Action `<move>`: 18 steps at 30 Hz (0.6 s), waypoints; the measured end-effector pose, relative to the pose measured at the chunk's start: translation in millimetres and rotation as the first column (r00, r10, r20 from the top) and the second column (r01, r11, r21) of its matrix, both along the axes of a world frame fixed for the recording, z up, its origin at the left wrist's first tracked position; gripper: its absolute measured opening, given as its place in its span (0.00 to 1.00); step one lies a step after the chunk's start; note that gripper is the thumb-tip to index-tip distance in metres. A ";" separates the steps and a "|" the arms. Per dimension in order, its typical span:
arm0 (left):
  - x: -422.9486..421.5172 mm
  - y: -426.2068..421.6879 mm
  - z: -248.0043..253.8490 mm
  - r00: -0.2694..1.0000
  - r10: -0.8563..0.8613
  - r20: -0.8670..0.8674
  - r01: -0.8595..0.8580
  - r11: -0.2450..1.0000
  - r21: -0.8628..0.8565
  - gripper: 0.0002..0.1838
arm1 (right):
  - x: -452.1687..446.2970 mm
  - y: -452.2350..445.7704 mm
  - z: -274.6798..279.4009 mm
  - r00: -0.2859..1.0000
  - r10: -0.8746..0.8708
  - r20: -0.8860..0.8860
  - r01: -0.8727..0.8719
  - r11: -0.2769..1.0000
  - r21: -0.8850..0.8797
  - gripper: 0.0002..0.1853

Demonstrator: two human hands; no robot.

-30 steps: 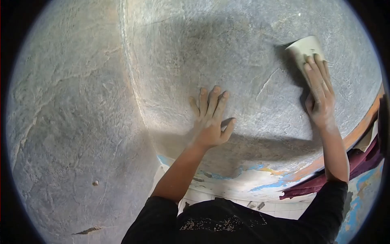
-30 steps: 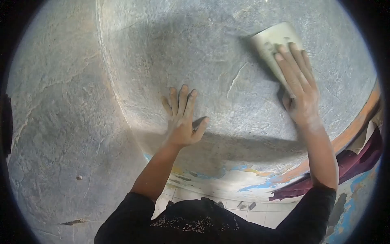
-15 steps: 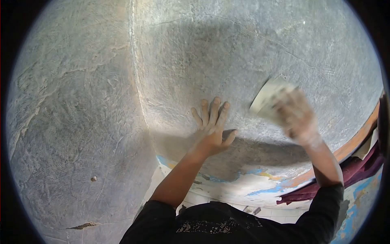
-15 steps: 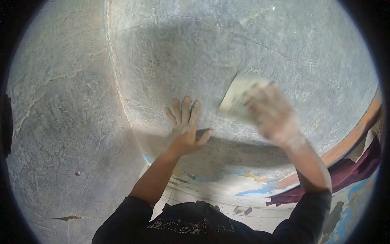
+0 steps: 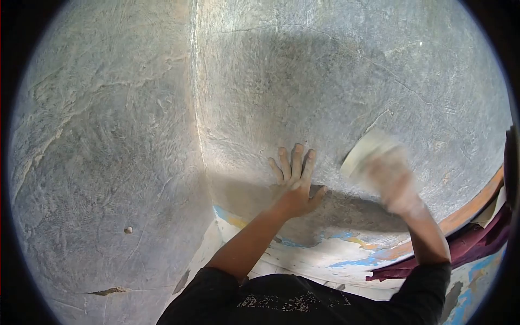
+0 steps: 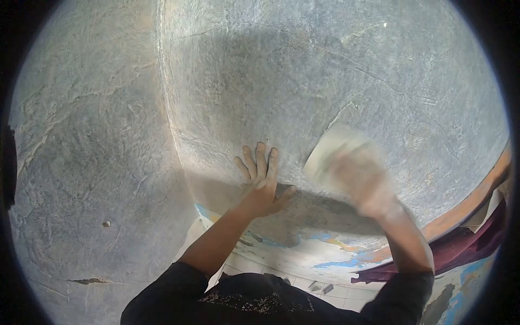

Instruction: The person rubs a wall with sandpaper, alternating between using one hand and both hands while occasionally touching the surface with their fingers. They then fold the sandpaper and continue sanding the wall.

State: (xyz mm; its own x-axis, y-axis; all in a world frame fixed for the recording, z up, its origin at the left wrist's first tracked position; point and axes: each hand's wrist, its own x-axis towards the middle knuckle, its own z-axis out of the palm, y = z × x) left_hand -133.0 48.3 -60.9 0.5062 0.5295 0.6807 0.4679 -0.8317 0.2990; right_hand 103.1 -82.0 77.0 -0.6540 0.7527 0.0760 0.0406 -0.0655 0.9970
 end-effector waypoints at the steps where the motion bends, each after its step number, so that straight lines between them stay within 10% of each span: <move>1: -2.2 -2.5 3.4 1.000 -0.019 -0.016 0.018 0.999 -0.027 0.53 | -18.0 2.5 -7.1 0.786 0.094 -0.611 -0.443 0.774 -0.451 0.27; 4: 0.2 -0.9 4.9 0.999 -0.036 -0.001 0.036 0.999 -0.035 0.53 | -14.1 -1.3 19.3 0.768 -0.133 -0.627 -0.084 0.949 -0.304 0.27; 5: 1.4 -2.1 2.0 0.999 -0.036 0.022 0.037 0.999 -0.022 0.54 | -18.3 3.7 41.3 0.791 0.077 -0.607 -0.151 0.986 -0.072 0.22; 6: 3.9 -3.6 -0.8 0.999 -0.036 0.021 0.037 0.999 -0.032 0.54 | -29.2 -4.0 48.2 0.510 0.459 -0.728 -0.381 0.879 0.287 0.18; 9: 4.7 -5.2 -4.4 0.996 0.005 0.084 -0.003 1.000 -0.023 0.49 | -31.8 -1.2 30.9 0.665 0.189 -0.722 -0.305 0.952 -0.032 0.17; 12: 6.1 -4.9 -3.6 0.995 -0.006 0.097 0.007 1.000 -0.015 0.49 | -28.7 -0.3 33.1 0.747 0.091 -0.658 -0.476 0.764 -0.436 0.17; 15: 7.9 -7.4 -4.4 0.992 -0.001 0.128 0.002 1.000 -0.003 0.49 | -32.9 -5.3 60.0 0.558 0.515 -0.651 -0.330 0.857 0.395 0.15; 16: 6.0 -9.1 -1.3 0.998 -0.003 0.058 0.005 0.999 -0.036 0.53 | -32.6 -4.5 48.8 0.557 0.515 -0.652 -0.333 0.857 0.393 0.15; 18: 2.2 -8.3 2.0 1.000 -0.006 -0.014 0.005 0.999 -0.049 0.56 | -32.6 -2.8 29.4 0.797 0.113 -0.593 -0.441 0.780 -0.445 0.15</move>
State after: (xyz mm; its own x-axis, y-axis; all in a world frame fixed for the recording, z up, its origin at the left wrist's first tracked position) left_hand -130.8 40.0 -58.9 0.5187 0.5591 0.6468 0.4679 -0.8188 0.3326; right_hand 70.4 -84.9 106.4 -0.8219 0.5600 0.1041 0.4721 0.5675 0.6746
